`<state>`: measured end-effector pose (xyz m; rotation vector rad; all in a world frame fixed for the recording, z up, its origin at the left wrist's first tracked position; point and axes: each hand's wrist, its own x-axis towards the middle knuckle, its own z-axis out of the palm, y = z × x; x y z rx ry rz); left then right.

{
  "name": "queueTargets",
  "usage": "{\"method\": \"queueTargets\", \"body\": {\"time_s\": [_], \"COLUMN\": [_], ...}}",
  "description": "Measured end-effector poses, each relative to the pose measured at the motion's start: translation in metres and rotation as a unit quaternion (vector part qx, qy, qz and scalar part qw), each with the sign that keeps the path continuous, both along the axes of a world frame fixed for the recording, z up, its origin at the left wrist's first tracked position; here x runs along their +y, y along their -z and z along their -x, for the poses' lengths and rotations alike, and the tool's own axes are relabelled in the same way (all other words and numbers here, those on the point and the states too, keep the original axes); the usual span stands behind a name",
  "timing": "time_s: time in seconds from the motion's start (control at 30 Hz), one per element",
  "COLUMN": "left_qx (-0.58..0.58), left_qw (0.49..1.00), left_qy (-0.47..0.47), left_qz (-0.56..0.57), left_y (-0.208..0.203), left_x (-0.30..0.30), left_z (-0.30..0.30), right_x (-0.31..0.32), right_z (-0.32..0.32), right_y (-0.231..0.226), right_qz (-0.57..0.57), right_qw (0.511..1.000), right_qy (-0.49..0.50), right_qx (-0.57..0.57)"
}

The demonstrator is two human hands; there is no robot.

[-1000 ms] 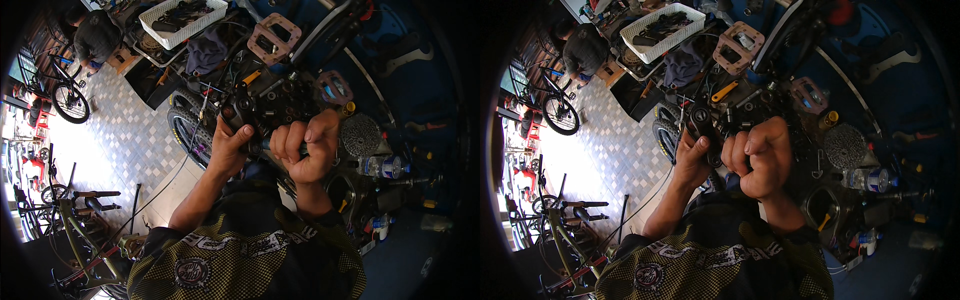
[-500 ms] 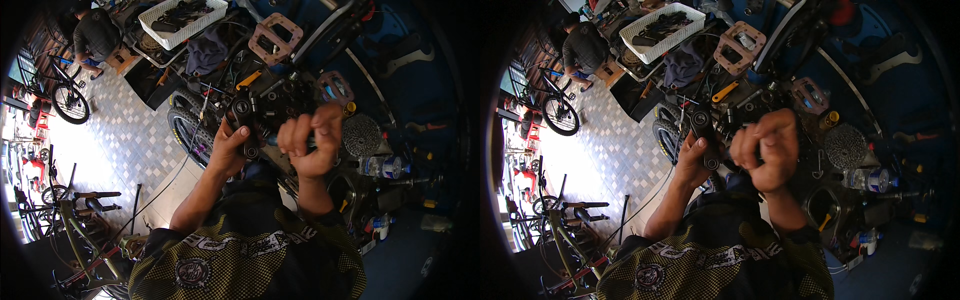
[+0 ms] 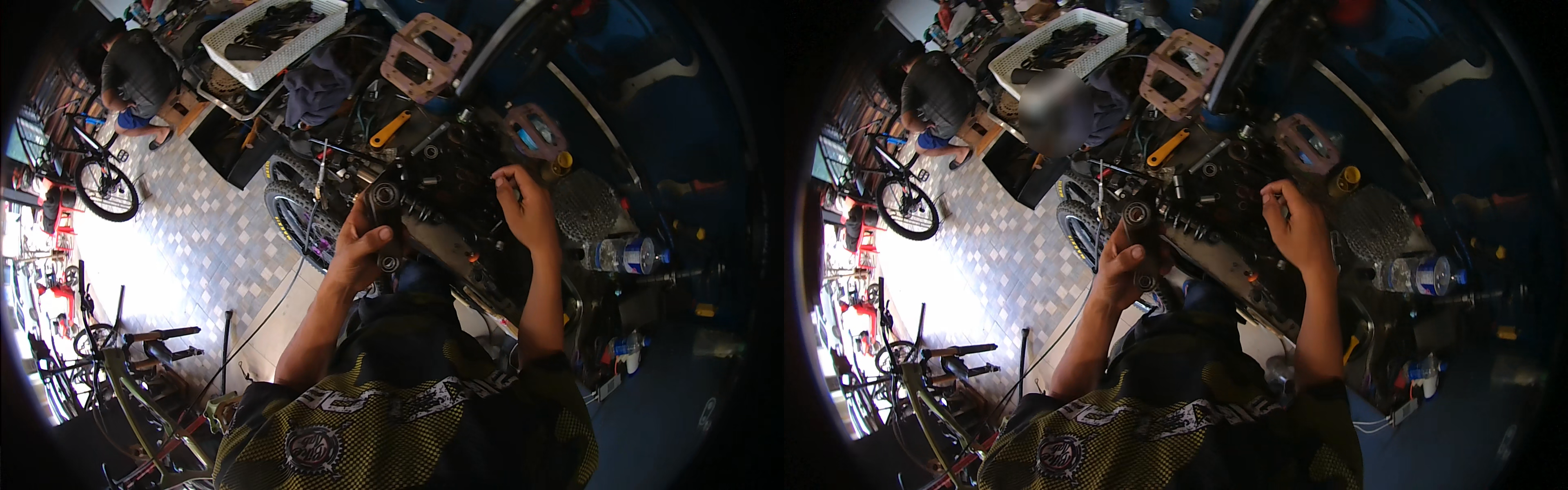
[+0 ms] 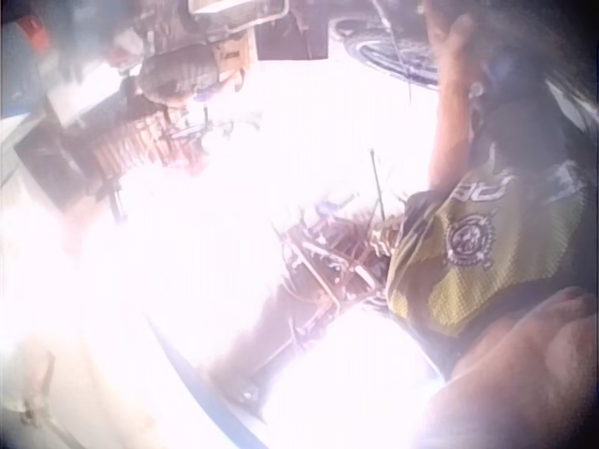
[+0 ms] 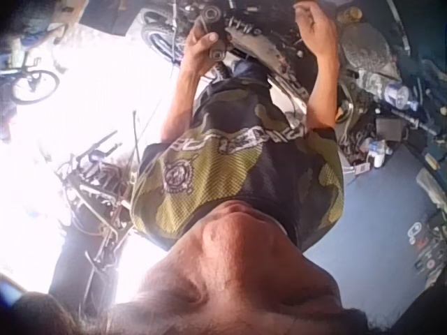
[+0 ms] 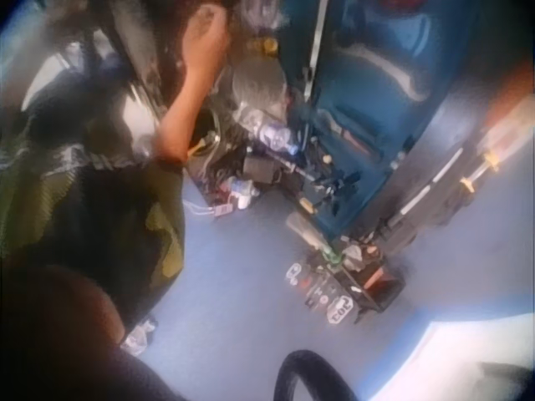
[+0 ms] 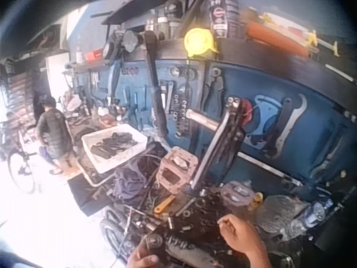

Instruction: The person assembles a bicycle hub by inserting bearings and washers into the hub shell, using a grease syringe to apply lubricant, and wiping the components with a cloth. The assembly is performed at a workbench in a bicycle repair shop.

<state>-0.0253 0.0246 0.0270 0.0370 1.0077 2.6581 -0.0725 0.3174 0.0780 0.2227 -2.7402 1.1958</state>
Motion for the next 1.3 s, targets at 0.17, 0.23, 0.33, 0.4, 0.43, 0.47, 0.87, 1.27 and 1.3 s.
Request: {"method": "queueTargets", "body": {"time_s": [0.17,0.23,0.33,0.4,0.43,0.47,0.87,1.27,1.3], "left_qx": [-0.016,-0.018,-0.02,-0.021,-0.021,-0.021,-0.042,-0.049,-0.043], "left_qw": [1.0,1.0,0.998,0.996,0.996,0.995,0.992,0.991,0.991], "left_qy": [0.005,0.002,-0.008,-0.015,-0.017,-0.02,-0.045,-0.033,-0.035], "left_qz": [-0.01,0.021,0.064,0.083,0.089,0.094,0.109,0.118,0.122], "left_y": [0.023,0.031,0.036,0.036,0.036,0.035,0.048,0.042,0.042], "left_x": [-0.005,-0.007,-0.009,-0.009,-0.009,-0.009,-0.009,-0.007,-0.007], "left_z": [-0.002,0.0,0.0,-0.002,-0.003,-0.005,-0.018,-0.017,-0.017], "right_x": [0.056,0.066,0.066,0.061,0.058,0.055,-0.018,-0.01,-0.018], "right_z": [0.018,0.021,0.028,0.034,0.038,0.041,0.047,0.051,0.044], "right_y": [0.051,0.065,0.082,0.093,0.099,0.105,0.148,0.12,0.096], "right_qz": [-0.104,-0.113,-0.164,-0.166,-0.167,-0.169,-0.248,0.017,0.059], "right_qw": [0.99,0.988,0.978,0.979,0.979,0.981,0.962,0.993,0.989], "right_qy": [0.079,0.092,0.106,0.086,0.076,0.059,-0.082,-0.039,-0.054], "right_qx": [-0.045,-0.048,-0.073,-0.085,-0.091,-0.08,-0.085,-0.114,-0.122]}}
